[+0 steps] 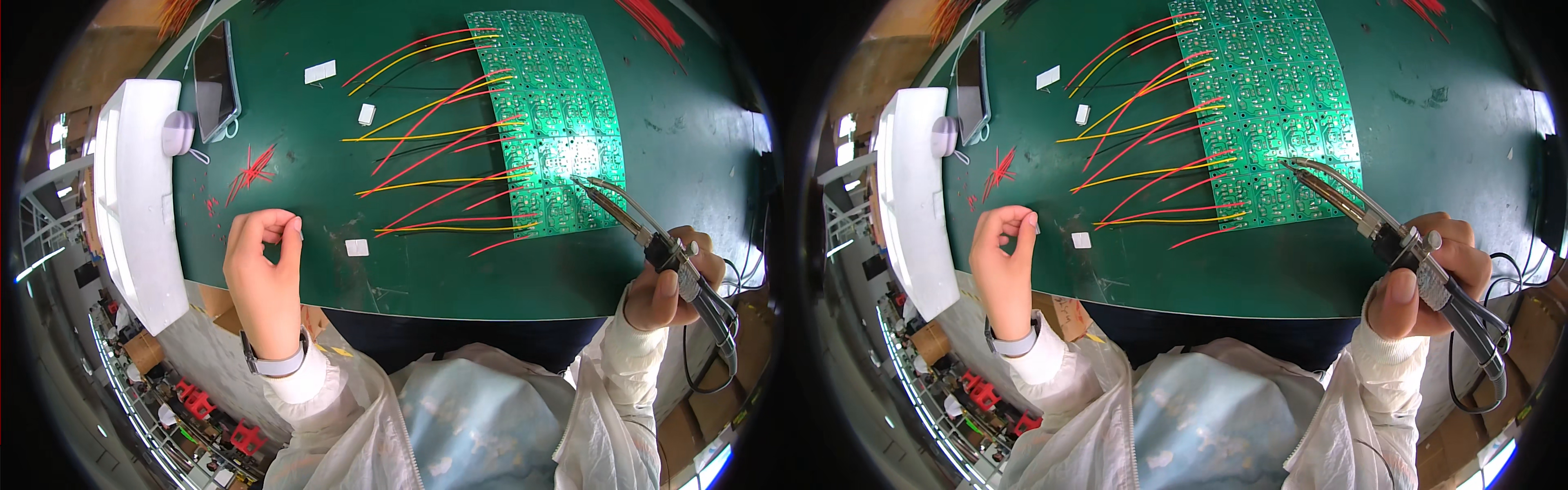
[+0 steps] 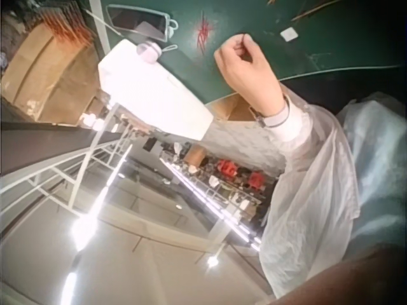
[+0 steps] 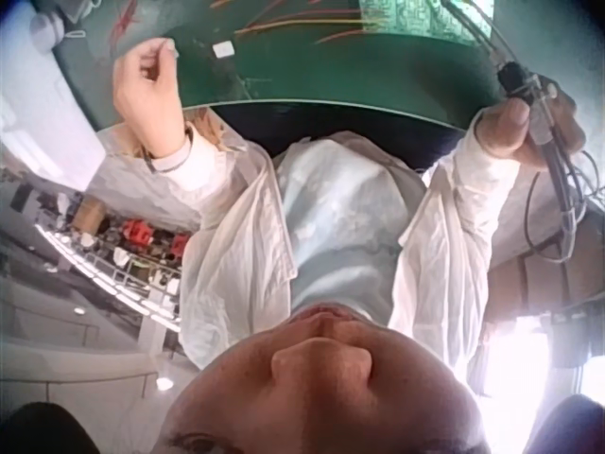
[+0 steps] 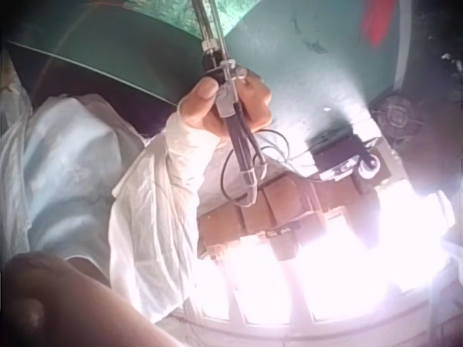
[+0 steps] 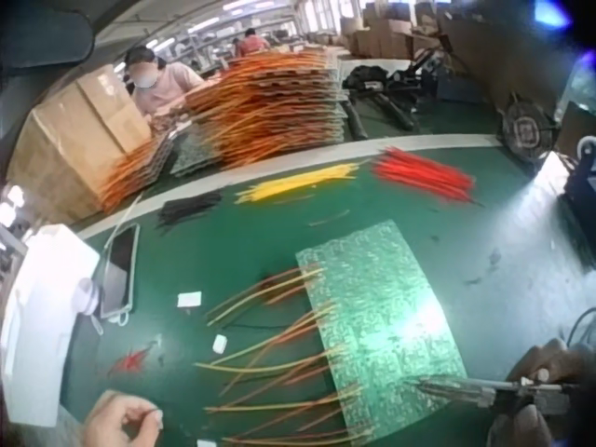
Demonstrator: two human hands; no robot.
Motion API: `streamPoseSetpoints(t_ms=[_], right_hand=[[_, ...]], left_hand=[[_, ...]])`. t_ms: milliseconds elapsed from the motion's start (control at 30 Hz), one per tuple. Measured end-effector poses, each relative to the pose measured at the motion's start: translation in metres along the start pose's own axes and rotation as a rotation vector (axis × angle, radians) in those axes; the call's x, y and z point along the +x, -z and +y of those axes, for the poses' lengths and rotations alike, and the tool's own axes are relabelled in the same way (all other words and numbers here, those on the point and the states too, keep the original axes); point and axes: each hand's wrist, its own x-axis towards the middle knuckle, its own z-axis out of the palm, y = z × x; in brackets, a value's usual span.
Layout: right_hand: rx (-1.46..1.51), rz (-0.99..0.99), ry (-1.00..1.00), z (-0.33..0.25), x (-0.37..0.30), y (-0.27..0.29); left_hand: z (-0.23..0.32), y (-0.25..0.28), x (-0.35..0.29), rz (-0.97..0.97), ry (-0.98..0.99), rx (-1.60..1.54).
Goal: The person attaches wires onto contact points of a circuit board one by one using a soldering iron.
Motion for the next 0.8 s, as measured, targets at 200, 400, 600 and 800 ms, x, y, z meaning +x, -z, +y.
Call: streamPoseSetpoints(t_ms=[200, 400, 600, 800], right_hand=[[-0.006, -0.027, -0.064, -0.005, 0.0, 0.0], [-0.014, -0.047, -0.087, -0.008, 0.0, 0.002], [-0.024, -0.036, -0.141, -0.005, 0.028, -0.009], [0.129, 0.012, -0.134, 0.008, 0.091, -0.038]], left_hand=[[0.001, 0.0, 0.005, -0.056, 0.033, 0.063], [0.004, -0.007, 0.012, -0.034, -0.058, 0.156], [0.056, -0.026, 0.042, 0.112, -0.266, -0.155], [0.118, -0.053, 0.088, -0.058, -0.439, -0.452]])
